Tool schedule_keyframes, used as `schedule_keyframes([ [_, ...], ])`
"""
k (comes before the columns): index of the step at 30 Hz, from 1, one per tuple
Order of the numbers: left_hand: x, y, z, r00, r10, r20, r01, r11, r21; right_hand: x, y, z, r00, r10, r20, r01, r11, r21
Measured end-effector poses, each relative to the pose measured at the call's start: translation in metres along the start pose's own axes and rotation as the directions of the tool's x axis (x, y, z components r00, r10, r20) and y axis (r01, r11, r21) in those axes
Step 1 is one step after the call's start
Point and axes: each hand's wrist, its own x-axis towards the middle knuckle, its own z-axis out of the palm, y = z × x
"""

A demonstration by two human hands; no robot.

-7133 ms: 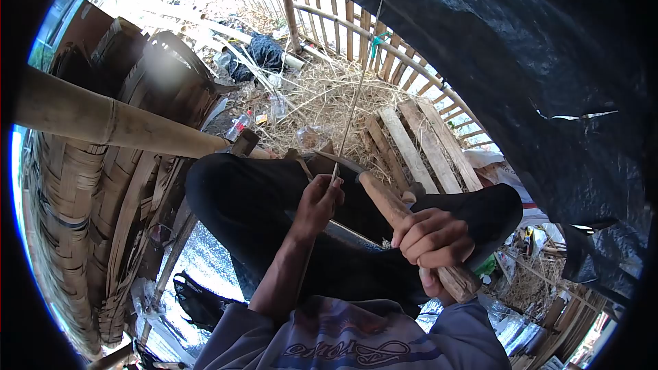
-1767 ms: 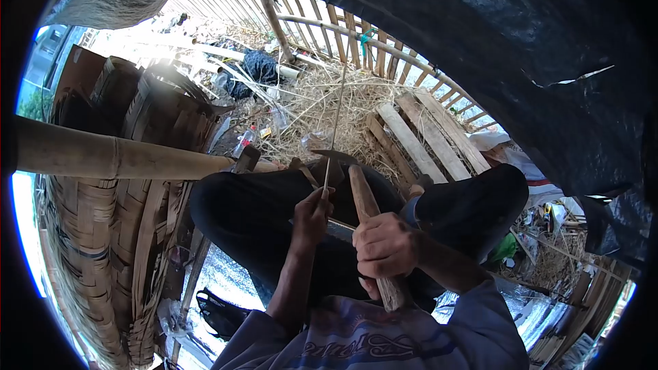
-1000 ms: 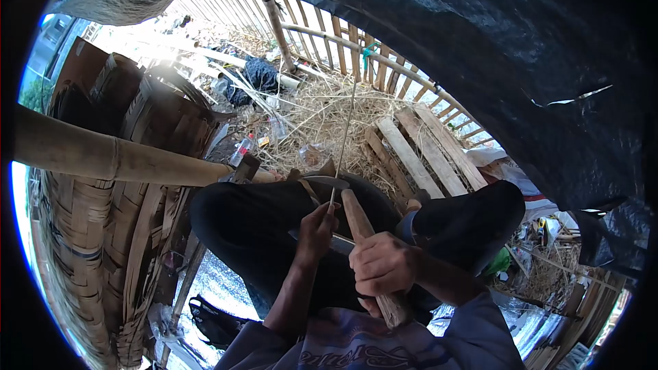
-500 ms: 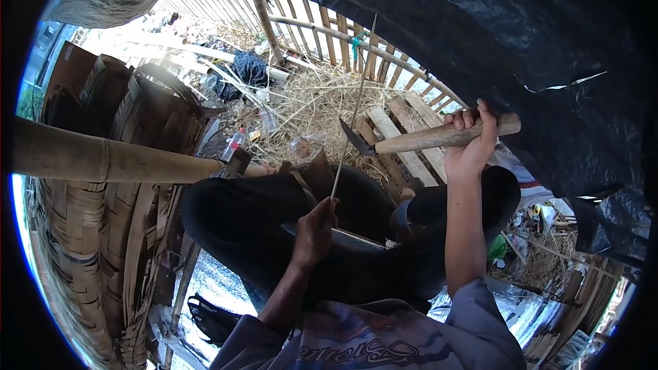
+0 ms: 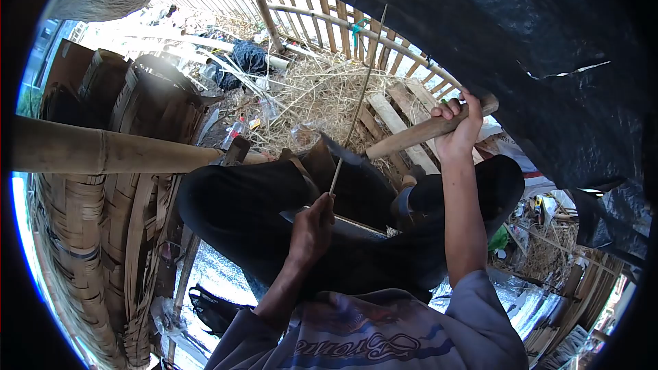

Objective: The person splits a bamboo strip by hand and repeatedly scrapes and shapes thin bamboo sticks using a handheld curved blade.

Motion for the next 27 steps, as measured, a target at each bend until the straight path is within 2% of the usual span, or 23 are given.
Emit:
schedule_keyframes([
  [3,-0.001,0.003,0.001,0.998,-0.064,0.019,0.062,0.996,0.067,-0.007,-0.003,0.002,0.998,0.037,0.059,-0.034,0.998,-0.050],
  [5,-0.003,0.009,-0.001,0.998,-0.062,0.002,0.062,0.995,0.072,-0.005,-0.004,0.009,0.990,-0.130,-0.059,0.134,0.990,0.055],
  [7,-0.003,0.004,0.001,0.998,-0.068,-0.001,0.068,0.994,0.082,-0.004,-0.004,0.002,0.993,-0.115,-0.020,0.116,0.990,0.079],
  [9,-0.002,0.000,0.004,0.998,-0.066,0.004,0.066,0.994,0.090,-0.011,-0.003,-0.003,0.982,0.108,0.156,-0.090,0.989,-0.117],
  [11,-0.003,-0.003,0.007,0.999,-0.029,-0.040,0.032,0.995,0.093,-0.010,-0.002,-0.003,0.988,0.079,0.130,-0.064,0.991,-0.114],
  [13,0.001,-0.007,0.006,0.999,-0.039,-0.018,0.040,0.998,0.053,-0.003,-0.001,-0.006,0.998,-0.058,0.012,0.058,0.998,0.005],
  [15,0.004,-0.010,0.005,0.999,-0.033,-0.003,0.033,0.999,0.009,-0.003,0.001,-0.011,0.997,-0.078,0.010,0.078,0.997,0.023],
  [17,0.005,-0.013,0.008,0.995,-0.101,-0.004,0.101,0.995,-0.022,-0.013,0.004,-0.015,0.985,0.095,0.147,-0.085,0.994,-0.072],
  [19,0.006,0.002,0.004,0.995,-0.097,-0.006,0.097,0.995,-0.020,-0.013,0.005,-0.015,0.984,0.109,0.144,-0.099,0.992,-0.075],
  [21,0.004,0.003,0.001,0.995,-0.100,-0.020,0.099,0.995,-0.016,-0.005,-0.001,-0.013,0.998,-0.062,0.002,0.062,0.998,0.004],
  [23,0.007,-0.007,0.004,0.996,-0.080,-0.048,0.078,0.996,-0.034,-0.006,0.000,-0.019,0.999,-0.029,0.032,0.028,0.999,0.018],
  [25,0.005,-0.012,0.007,0.997,-0.075,-0.031,0.074,0.997,-0.036,-0.011,0.000,-0.019,0.987,0.090,0.132,-0.079,0.993,-0.092],
  [27,0.004,-0.011,0.006,0.997,-0.080,-0.015,0.079,0.996,-0.031,-0.009,0.001,-0.017,0.989,0.096,0.111,-0.086,0.992,-0.093],
])
